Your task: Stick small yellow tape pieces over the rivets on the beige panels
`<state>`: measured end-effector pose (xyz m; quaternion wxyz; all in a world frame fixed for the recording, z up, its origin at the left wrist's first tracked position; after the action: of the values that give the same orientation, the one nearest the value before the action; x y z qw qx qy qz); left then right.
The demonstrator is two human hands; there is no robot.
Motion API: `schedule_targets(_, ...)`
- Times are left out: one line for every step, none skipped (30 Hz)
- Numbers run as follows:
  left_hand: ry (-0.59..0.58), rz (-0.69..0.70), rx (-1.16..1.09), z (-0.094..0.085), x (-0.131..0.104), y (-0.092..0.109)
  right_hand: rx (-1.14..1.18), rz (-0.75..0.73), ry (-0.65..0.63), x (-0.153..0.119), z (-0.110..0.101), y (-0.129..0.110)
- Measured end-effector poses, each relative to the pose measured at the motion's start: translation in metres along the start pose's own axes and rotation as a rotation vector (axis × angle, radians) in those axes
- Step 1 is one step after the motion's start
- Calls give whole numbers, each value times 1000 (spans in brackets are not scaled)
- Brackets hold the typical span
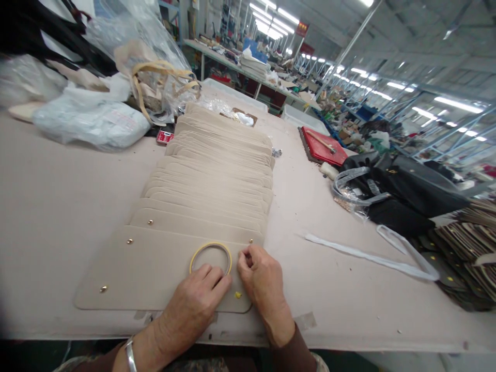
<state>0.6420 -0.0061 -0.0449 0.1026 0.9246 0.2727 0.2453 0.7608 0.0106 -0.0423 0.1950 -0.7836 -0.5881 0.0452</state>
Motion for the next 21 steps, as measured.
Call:
schedule_targets(11, -8, -19, -2, 0, -1, -41, -10, -16, 0, -1, -3)
schedule_targets(31, -12, -43, -5, -1, -3, -81, -24, -32, 0, -2, -6)
schedule_targets(61, -14, -71, -10, -2, -4, -111, -39, -55, -3, -3, -8)
schedule_targets(102, -9, -100, -15, -3, -6, -127, -49, -83, -7, -2, -10)
schedule_targets(153, 0, -129, -22, -4, -7, -129, -49, -114, -12, 0, -11)
schedule_targets(206, 11, -158, -30, -6, -8, -119, -40, -139, -17, 2, -10)
schedule_targets(252, 18, -190, -37, -8, -10, -98, -26, -159, -23, 4, -8)
schedule_targets(285, 19, -229, -43, -10, -12, -65, -12, -172, -28, 6, -6)
schedule_targets(308, 15, -275, -48, -12, -14, -18, 3, -175, -33, 7, -4)
schedule_targets(324, 6, -325, -52, -14, -16, 45, 17, -162, -36, 5, -3)
schedule_targets(329, -2, -372, -55, -15, -17, 126, 23, -134, -39, 1, -3)
schedule_targets(329, -10, -408, -58, -16, -18, 221, 15, -97, -40, -4, -4)
schedule_targets(323, -21, -431, -59, -17, -18, 318, -12, -52, -42, -11, -8)
schedule_targets(311, -36, -439, -60, -17, -18, 405, -60, -9, -43, -19, -13)
schedule_targets(297, -50, -435, -60, -18, -17, 473, -129, 24, -46, -27, -22)
schedule_targets(285, -62, -425, -60, -19, -16, 513, -213, 46, -49, -34, -31)
schedule_targets(277, -71, -410, -59, -20, -15, 526, -298, 59, -52, -40, -42)
schedule_targets(276, -75, -391, -58, -22, -14, 521, -373, 67, -56, -43, -51)
schedule_targets(277, -68, -369, -58, -24, -12, 507, -432, 71, -60, -45, -58)
schedule_targets(281, -56, -344, -57, -25, -10, 493, -475, 72, -63, -45, -63)
schedule_targets(282, -46, -322, -56, -27, -7, 482, -502, 71, -65, -45, -67)
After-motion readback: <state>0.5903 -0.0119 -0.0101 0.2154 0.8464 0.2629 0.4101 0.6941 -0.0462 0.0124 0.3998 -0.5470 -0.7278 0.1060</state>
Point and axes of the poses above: each hand's wrist, its own x-axis towards the middle knuckle, its own z-axis out of the palm, y = z × x, the point moved 10 cm from there along x, towards the middle knuckle, and after that the axes turned 3 degrees about y, right-handed, at the moved point
